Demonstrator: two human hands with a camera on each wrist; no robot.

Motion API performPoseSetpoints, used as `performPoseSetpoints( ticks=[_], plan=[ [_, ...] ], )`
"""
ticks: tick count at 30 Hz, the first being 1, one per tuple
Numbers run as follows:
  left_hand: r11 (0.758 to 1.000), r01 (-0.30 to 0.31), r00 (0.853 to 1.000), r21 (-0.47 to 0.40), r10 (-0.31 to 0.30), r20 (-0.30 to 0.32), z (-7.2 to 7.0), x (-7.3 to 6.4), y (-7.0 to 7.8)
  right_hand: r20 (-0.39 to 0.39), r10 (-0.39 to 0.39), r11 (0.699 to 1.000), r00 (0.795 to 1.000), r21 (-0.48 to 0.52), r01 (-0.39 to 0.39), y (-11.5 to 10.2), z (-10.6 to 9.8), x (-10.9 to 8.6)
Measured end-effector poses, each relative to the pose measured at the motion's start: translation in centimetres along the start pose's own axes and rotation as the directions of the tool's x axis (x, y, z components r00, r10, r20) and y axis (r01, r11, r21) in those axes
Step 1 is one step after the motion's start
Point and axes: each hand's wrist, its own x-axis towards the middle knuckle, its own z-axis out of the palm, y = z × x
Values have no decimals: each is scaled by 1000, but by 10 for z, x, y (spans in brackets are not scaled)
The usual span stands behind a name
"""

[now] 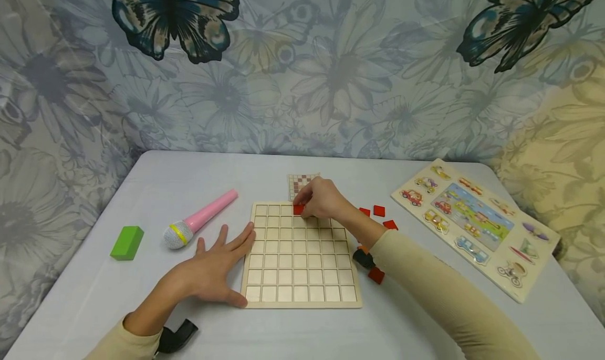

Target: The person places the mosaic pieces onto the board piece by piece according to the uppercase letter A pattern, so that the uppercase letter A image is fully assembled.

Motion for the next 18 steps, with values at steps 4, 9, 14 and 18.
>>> performPoseSetpoints(
  ticks=[4,9,14,18],
  plan=[
    [1000,1,1000,0,-1,2,0,0,0,0,-4,1000,1000,3,4,0,0,-1],
    [1000,1,1000,-2,-1,5,0,0,0,-1,-22,1000,1000,10,22,2,-1,-3],
    [1000,4,1000,4,-5,9,0,1,0,1,-31,998,1000,46,31,4,-3,-4],
    [1000,9,1000,7,-9,11,0,1,0,3,-40,996,999,82,40,6,-7,-7]
  ],
)
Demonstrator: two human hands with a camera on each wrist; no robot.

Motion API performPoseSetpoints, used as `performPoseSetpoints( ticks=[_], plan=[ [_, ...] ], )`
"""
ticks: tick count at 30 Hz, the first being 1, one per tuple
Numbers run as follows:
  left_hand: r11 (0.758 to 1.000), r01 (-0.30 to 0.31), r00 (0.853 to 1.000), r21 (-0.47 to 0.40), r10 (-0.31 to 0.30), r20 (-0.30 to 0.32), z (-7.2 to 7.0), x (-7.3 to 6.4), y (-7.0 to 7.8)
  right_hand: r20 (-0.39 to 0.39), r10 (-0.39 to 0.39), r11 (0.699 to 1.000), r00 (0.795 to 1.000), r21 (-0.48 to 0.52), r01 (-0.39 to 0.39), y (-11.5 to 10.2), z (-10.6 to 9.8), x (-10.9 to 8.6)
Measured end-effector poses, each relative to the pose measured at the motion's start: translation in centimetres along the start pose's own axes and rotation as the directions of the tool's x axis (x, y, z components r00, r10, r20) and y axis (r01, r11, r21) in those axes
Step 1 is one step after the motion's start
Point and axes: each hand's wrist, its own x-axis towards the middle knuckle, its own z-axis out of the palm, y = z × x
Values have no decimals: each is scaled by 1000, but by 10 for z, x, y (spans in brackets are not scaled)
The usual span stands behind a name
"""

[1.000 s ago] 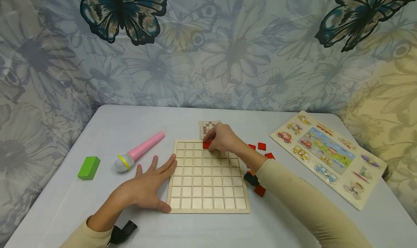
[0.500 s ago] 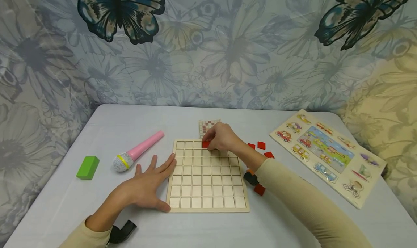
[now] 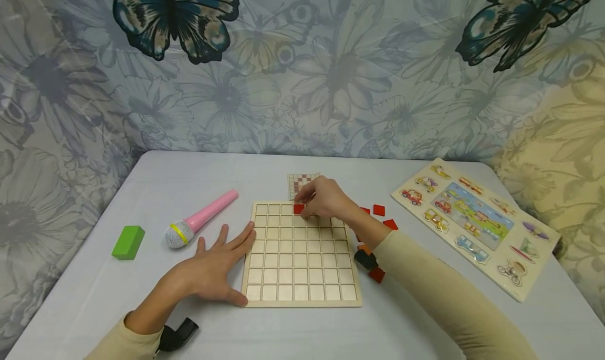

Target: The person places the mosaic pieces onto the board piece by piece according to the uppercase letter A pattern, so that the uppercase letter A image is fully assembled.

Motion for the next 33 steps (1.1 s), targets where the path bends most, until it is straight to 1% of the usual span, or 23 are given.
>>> performPoseSetpoints(
  ticks=[8,15,20,27,33],
  plan=[
    [1000,-4,1000,-6,4,2,-1,-1,1,-14,-55,998,998,-1,55,8,-12,-10],
    [1000,-9,1000,-8,9,3,0,0,0,-35,-16,997,999,76,18,15,-24,-25],
    [1000,-3,1000,-2,3,4,-1,0,-1,-54,-6,995,999,95,11,23,-32,-34],
    [1000,-6,1000,-15,6,7,-1,0,1,-89,52,992,995,123,-40,34,-42,-47],
    [1000,-2,1000,-1,2,-3,0,1,-1,-100,66,987,993,154,-50,42,-52,-56]
  ],
)
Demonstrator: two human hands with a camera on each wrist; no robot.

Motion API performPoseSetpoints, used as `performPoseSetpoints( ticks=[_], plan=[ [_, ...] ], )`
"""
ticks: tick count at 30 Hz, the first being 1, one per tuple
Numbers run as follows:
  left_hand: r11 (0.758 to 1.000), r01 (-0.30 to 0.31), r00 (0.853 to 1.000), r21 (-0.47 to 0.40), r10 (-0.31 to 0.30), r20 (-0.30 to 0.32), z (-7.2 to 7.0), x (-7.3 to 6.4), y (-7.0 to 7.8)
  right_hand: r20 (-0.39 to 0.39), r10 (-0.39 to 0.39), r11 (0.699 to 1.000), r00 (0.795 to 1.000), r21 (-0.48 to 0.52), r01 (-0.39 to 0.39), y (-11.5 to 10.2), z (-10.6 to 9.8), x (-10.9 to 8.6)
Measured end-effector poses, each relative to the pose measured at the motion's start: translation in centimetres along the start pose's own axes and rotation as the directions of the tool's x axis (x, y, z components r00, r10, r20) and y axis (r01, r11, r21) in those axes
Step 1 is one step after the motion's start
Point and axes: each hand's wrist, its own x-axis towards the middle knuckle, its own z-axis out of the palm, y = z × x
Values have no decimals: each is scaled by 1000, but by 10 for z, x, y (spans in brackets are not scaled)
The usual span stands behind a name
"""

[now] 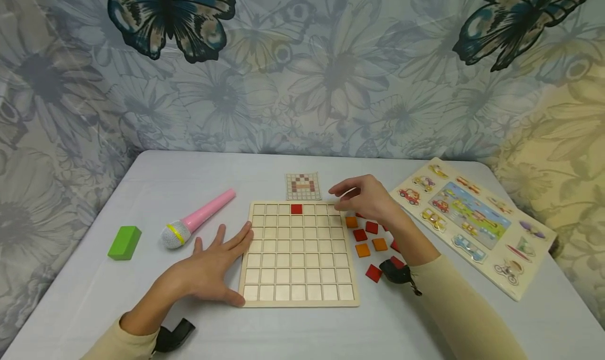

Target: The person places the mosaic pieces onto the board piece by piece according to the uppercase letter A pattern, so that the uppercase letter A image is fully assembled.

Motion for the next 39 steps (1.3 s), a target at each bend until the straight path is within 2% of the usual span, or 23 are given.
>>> performPoseSetpoints(
  ticks=[10,16,29,39],
  plan=[
    [1000,-16,1000,-7,16,-6,0,-2,1,-73,34,999,997,44,-31,16,-24,-15],
    [1000,-15,1000,-8,15,-8,0,-1,1,-88,47,998,995,39,-44,24,-35,-22],
    [1000,-28,1000,-11,28,-12,1,-2,1,-78,87,996,993,2,-87,42,-54,-28],
    [1000,-25,1000,-12,25,-15,1,-2,2,-49,131,990,990,-40,-133,59,-56,-25]
  ],
)
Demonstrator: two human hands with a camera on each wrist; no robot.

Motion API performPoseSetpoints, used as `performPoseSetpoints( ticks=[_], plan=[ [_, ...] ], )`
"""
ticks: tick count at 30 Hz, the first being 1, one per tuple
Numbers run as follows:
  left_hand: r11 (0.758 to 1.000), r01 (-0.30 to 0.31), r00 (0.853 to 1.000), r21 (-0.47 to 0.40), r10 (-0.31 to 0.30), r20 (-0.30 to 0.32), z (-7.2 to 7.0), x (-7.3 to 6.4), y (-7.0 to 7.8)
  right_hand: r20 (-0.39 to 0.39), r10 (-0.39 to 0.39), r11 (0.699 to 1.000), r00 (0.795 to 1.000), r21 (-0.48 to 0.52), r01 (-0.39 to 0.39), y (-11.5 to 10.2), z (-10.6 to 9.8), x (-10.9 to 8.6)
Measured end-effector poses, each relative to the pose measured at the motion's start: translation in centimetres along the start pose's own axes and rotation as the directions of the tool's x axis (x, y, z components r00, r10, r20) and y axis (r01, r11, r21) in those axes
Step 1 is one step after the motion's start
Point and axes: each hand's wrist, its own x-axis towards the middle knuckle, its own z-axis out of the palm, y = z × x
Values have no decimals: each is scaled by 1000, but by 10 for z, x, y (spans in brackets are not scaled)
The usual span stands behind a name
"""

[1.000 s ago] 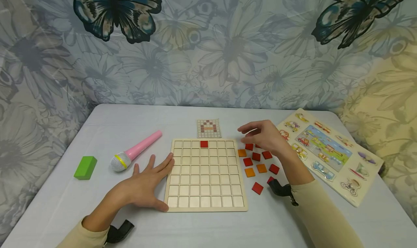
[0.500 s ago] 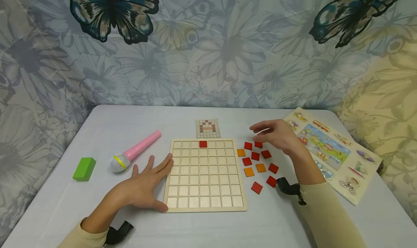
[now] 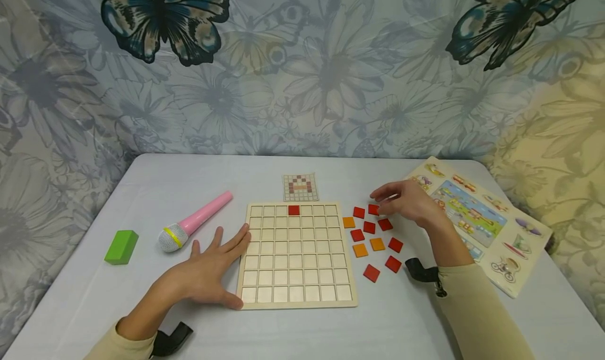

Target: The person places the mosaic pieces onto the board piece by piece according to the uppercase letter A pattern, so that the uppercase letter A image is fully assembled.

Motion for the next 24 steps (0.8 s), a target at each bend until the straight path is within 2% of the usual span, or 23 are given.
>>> performPoseSetpoints(
  ticks=[7,20,24],
  plan=[
    [1000,3,1000,0,-3,-4,0,0,-2,25,11,1000,1000,-6,-11,6,2,5],
    [1000,18,1000,-1,-18,8,0,1,-2,-23,68,995,997,-74,-69,8,7,10],
    [1000,20,1000,-2,-20,8,0,1,-2,-36,63,995,997,-80,-66,7,9,11]
  ],
)
